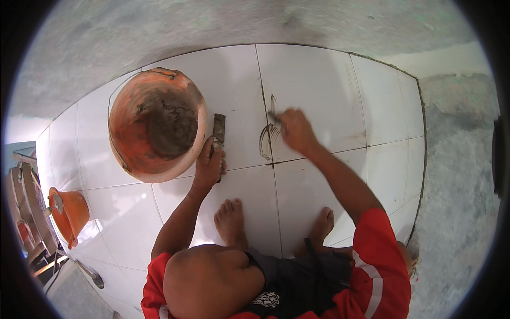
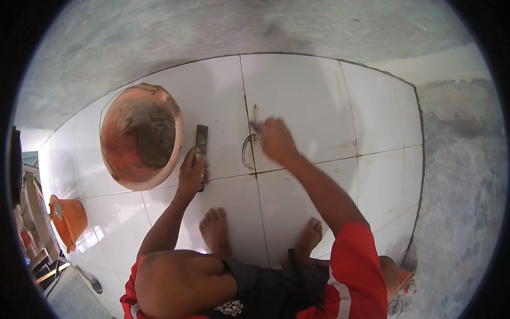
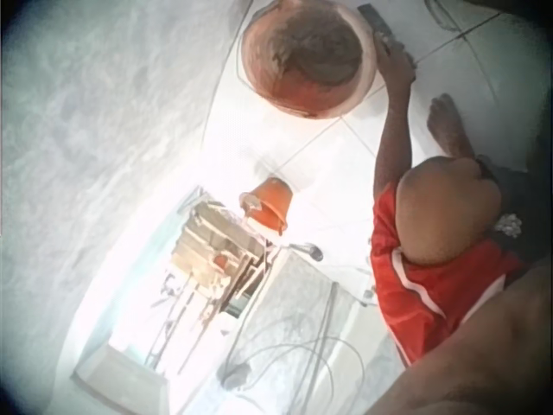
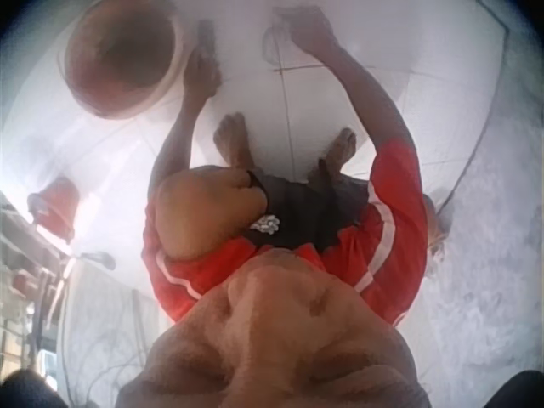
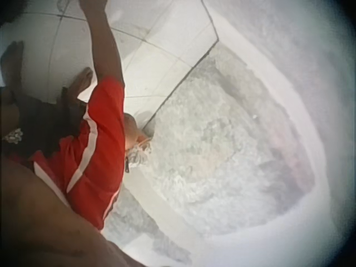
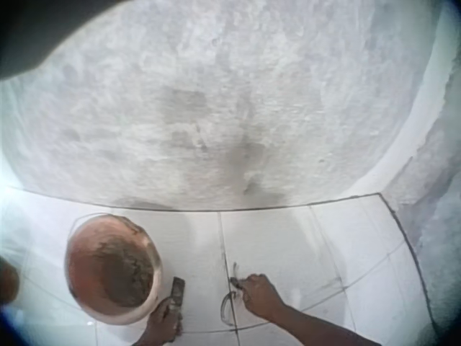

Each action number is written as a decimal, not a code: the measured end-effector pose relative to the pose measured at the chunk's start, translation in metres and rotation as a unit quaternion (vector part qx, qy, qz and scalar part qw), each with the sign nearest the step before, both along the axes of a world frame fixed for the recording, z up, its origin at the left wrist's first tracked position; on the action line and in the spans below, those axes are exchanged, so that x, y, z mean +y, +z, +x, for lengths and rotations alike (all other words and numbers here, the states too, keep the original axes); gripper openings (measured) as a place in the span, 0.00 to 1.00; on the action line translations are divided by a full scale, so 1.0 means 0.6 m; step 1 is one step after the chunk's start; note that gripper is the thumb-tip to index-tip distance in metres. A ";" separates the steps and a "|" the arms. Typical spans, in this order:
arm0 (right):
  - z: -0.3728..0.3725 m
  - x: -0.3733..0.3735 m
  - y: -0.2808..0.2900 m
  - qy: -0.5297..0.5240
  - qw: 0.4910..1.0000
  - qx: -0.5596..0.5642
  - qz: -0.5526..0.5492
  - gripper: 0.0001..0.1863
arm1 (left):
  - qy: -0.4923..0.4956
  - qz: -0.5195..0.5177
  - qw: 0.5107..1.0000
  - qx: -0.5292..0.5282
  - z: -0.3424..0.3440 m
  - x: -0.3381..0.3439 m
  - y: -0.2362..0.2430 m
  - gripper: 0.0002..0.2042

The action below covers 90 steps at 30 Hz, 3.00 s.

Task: The person scoops grout from a bucket using a trowel and applies it to the gaps between white floor tiles. They use a smaller tool to press the grout into the joints and smooth the surface.

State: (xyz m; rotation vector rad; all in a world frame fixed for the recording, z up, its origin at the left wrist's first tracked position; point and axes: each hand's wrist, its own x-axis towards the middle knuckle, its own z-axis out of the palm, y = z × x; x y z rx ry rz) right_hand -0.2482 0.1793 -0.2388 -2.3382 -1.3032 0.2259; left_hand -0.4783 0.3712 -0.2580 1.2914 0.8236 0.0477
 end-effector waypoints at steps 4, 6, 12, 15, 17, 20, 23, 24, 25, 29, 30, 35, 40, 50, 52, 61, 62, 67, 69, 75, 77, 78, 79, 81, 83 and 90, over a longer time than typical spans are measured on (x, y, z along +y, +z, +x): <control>0.142 0.071 -0.017 -0.100 0.991 -0.073 -0.048 0.17 | -0.018 -0.008 1.000 -0.002 0.016 -0.007 0.009 0.20; 0.137 0.076 -0.021 -0.075 0.992 -0.076 -0.072 0.13 | -0.025 -0.010 1.000 -0.010 0.020 -0.007 0.008 0.19; -0.070 -0.037 -0.028 0.108 0.994 0.015 0.006 0.09 | 0.001 -0.014 1.000 0.017 0.008 0.001 0.005 0.20; -0.151 -0.112 -0.003 0.138 0.990 0.032 -0.004 0.09 | -0.008 -0.022 1.000 0.017 0.011 0.001 0.008 0.21; -0.154 -0.122 0.009 0.144 0.989 0.037 -0.013 0.11 | -0.009 -0.011 1.000 0.020 0.011 0.001 0.007 0.21; -0.147 -0.119 0.010 0.100 0.995 0.003 -0.028 0.13 | -0.037 -0.017 0.999 0.011 0.010 0.004 0.008 0.21; -0.172 -0.115 -0.006 0.049 0.997 -0.047 -0.028 0.15 | -0.008 -0.033 0.999 0.025 0.016 -0.002 0.013 0.21; -0.199 -0.123 -0.003 0.065 0.997 -0.035 -0.022 0.16 | -0.009 -0.022 0.999 0.028 0.016 0.002 0.014 0.21; -0.213 -0.131 0.004 0.079 0.996 -0.025 -0.022 0.16 | -0.011 -0.015 0.999 0.029 0.017 0.000 0.012 0.21; -0.170 -0.124 0.010 0.038 0.988 0.147 -0.032 0.17 | -0.003 -0.010 0.999 0.040 0.014 -0.003 0.016 0.21; -0.157 -0.117 0.016 -0.017 0.976 0.217 -0.007 0.17 | -0.014 -0.031 0.999 0.042 0.012 -0.006 0.020 0.21; -0.116 -0.069 0.063 -0.164 0.869 0.451 0.121 0.16 | -0.060 -0.145 0.987 0.044 -0.006 -0.038 0.072 0.18; -0.127 -0.014 0.084 -0.108 0.934 0.279 0.194 0.18 | -0.086 -0.207 0.973 0.052 0.004 -0.065 0.147 0.18; -0.167 0.027 0.076 -0.014 0.987 0.027 0.156 0.26 | -0.050 -0.264 0.962 0.037 0.023 -0.071 0.198 0.13; -0.170 0.029 0.084 0.026 0.991 -0.017 0.127 0.27 | -0.036 -0.290 0.956 0.030 0.023 -0.065 0.195 0.12; -0.174 -0.010 0.088 0.066 0.993 -0.048 0.084 0.27 | -0.006 -0.390 0.921 0.025 0.017 -0.070 0.181 0.09; -0.173 -0.015 0.090 0.066 0.993 -0.047 0.080 0.27 | -0.008 -0.396 0.918 0.026 0.017 -0.072 0.179 0.09; -0.164 -0.035 0.096 0.084 0.991 -0.061 0.081 0.27 | -0.011 -0.413 0.910 0.020 0.018 -0.076 0.181 0.09; -0.164 -0.041 0.099 0.083 0.992 -0.059 0.078 0.27 | -0.007 -0.418 0.908 0.013 0.017 -0.076 0.180 0.09; -0.164 -0.063 0.105 0.088 0.992 -0.055 0.068 0.28 | -0.015 -0.412 0.911 0.007 0.020 -0.071 0.185 0.08; -0.160 -0.071 0.112 0.095 0.992 -0.049 0.068 0.28 | 0.002 -0.394 0.919 0.005 0.019 -0.068 0.181 0.08; -0.157 -0.080 0.110 0.106 0.992 -0.046 0.056 0.29 | 0.011 -0.385 0.923 0.004 0.018 -0.066 0.179 0.09; -0.152 -0.094 0.110 0.117 0.991 -0.044 0.042 0.29 | 0.008 -0.375 0.927 -0.005 0.022 -0.060 0.183 0.09; -0.137 -0.111 0.109 0.105 0.992 -0.035 0.054 0.29 | 0.000 -0.354 0.935 -0.022 0.030 -0.046 0.194 0.10; -0.115 -0.105 0.119 0.059 0.992 -0.017 0.106 0.28 | -0.034 -0.306 0.951 0.005 0.035 -0.045 0.196 0.12; -0.074 -0.047 0.150 0.096 0.987 0.117 0.062 0.25 | -0.147 -0.195 0.969 0.044 0.043 -0.059 0.207 0.17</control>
